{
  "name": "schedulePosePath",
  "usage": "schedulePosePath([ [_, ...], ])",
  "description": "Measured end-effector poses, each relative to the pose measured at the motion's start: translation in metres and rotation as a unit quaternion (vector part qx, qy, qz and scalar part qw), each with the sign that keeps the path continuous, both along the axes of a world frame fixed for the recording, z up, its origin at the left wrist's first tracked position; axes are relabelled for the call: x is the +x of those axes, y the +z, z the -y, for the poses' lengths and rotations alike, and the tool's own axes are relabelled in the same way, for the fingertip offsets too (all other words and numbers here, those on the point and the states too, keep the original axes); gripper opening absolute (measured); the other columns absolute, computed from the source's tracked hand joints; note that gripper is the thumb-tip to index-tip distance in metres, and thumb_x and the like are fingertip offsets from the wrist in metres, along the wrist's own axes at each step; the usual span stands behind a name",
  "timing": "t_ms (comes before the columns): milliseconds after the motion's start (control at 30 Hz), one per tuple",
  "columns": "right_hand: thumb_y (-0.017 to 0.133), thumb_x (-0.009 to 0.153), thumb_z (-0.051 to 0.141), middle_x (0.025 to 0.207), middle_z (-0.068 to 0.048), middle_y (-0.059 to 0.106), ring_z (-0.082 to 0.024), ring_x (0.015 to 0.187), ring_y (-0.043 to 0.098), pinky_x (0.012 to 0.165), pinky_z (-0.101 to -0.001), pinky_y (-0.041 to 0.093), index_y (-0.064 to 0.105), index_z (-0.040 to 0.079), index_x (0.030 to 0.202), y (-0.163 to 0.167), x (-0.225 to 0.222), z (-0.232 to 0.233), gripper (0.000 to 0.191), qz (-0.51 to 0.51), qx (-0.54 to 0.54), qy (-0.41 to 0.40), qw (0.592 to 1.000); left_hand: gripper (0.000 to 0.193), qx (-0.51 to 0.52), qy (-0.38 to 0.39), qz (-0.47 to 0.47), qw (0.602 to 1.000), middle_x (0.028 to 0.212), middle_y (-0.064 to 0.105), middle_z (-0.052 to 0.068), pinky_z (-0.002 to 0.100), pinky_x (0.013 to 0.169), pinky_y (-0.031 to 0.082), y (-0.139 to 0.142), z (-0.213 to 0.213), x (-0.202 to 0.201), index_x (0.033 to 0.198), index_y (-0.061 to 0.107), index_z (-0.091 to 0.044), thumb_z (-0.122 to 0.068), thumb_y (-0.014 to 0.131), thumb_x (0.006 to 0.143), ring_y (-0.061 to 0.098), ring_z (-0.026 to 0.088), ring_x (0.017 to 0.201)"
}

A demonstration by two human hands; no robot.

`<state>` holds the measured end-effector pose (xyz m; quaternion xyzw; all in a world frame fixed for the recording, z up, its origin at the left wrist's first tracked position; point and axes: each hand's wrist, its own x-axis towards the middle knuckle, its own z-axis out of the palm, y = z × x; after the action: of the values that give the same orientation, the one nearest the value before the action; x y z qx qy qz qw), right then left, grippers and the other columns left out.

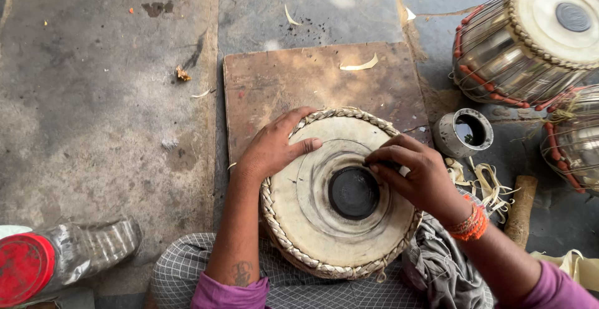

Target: The person sits on the floor with a tabla drum head in their lap and applies black paste to its central area, rubbing it in with a small stone in circular motions. They occasionally dip the stone in a small cup of water and wipe the drum head with a cloth.

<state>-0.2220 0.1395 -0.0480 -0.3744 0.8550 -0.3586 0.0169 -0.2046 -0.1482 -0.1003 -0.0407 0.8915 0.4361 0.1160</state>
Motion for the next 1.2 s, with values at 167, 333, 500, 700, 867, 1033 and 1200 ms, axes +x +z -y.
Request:
schedulePosePath([
  [167, 0.078, 0.084, 0.014, 0.098, -0.006, 0.069, -0.023, 0.085, 0.071, 0.073, -0.0358, 0.058, 0.076, 0.011, 0.104, 0.006, -0.02, 0.024, 0.02, -0.035, 0.051, 0.13, 0.99, 0.082, 0.008, -0.005, -0.036, 0.999, 0.153, 0.053, 0.005, 0.046, 0.114, 0.041, -0.001, 0.0, 0.004, 0.148, 0.049, -0.03, -0.065, 0.07, 0.077, 0.048, 0.028, 0.142],
  [333, 0.077, 0.083, 0.016, 0.095, -0.007, 0.067, -0.027, 0.084, 0.068, 0.073, -0.0395, 0.056, 0.075, 0.011, 0.104, 0.007, -0.023, 0.029, 0.022, -0.071, 0.103, 0.171, 0.977, 0.079, 0.022, -0.003, -0.053, 0.998, 0.152, 0.054, 0.005, 0.046, 0.113, 0.041, -0.001, 0.0, 0.007, 0.146, 0.052, -0.028, -0.063, 0.071, 0.078, 0.049, 0.028, 0.141],
  [500, 0.077, 0.081, 0.016, 0.093, -0.006, 0.065, -0.028, 0.085, 0.066, 0.075, -0.0416, 0.055, 0.074, 0.011, 0.1, 0.005, -0.017, 0.018, 0.02, -0.068, 0.116, 0.144, 0.98, 0.077, 0.073, 0.016, -0.056, 0.996, 0.147, 0.06, 0.007, 0.044, 0.112, 0.044, 0.003, 0.0, 0.01, 0.142, 0.057, -0.026, -0.059, 0.075, 0.075, 0.054, 0.027, 0.138],
  [700, 0.078, 0.08, 0.017, 0.092, -0.007, 0.067, -0.024, 0.076, 0.069, 0.066, -0.0377, 0.057, 0.077, 0.012, 0.102, 0.002, 0.02, -0.011, 0.022, -0.014, 0.15, 0.002, 0.989, 0.076, 0.106, 0.023, -0.084, 0.991, 0.138, 0.067, 0.009, 0.043, 0.109, 0.048, 0.004, -0.001, 0.007, 0.139, 0.06, -0.021, -0.058, 0.077, 0.074, 0.062, 0.028, 0.132],
  [867, 0.079, 0.08, 0.016, 0.092, -0.003, 0.073, -0.018, 0.073, 0.074, 0.063, -0.033, 0.059, 0.079, 0.013, 0.096, 0.0, 0.033, -0.028, 0.016, 0.102, 0.06, -0.057, 0.991, 0.077, 0.035, 0.033, -0.085, 0.995, 0.141, 0.064, 0.011, 0.045, 0.107, 0.047, -0.001, -0.002, 0.003, 0.139, 0.06, -0.019, -0.059, 0.078, 0.076, 0.059, 0.03, 0.132],
  [1033, 0.079, 0.083, 0.014, 0.094, -0.003, 0.072, -0.017, 0.081, 0.075, 0.069, -0.0315, 0.058, 0.077, 0.01, 0.099, 0.005, 0.008, -0.02, 0.016, 0.031, 0.024, -0.03, 0.999, 0.081, 0.032, 0.052, -0.025, 0.998, 0.139, 0.064, 0.008, 0.043, 0.105, 0.049, -0.001, -0.002, 0.002, 0.14, 0.058, -0.023, -0.06, 0.076, 0.071, 0.062, 0.028, 0.129],
  [1200, 0.079, 0.082, 0.014, 0.096, -0.004, 0.071, -0.019, 0.083, 0.073, 0.07, -0.0325, 0.059, 0.077, 0.011, 0.1, 0.008, -0.012, 0.004, 0.019, 0.022, 0.032, 0.055, 0.998, 0.076, 0.049, 0.026, -0.081, 0.995, 0.137, 0.067, 0.009, 0.042, 0.108, 0.049, -0.003, 0.0, 0.003, 0.138, 0.06, -0.019, -0.06, 0.076, 0.076, 0.063, 0.028, 0.13],
])
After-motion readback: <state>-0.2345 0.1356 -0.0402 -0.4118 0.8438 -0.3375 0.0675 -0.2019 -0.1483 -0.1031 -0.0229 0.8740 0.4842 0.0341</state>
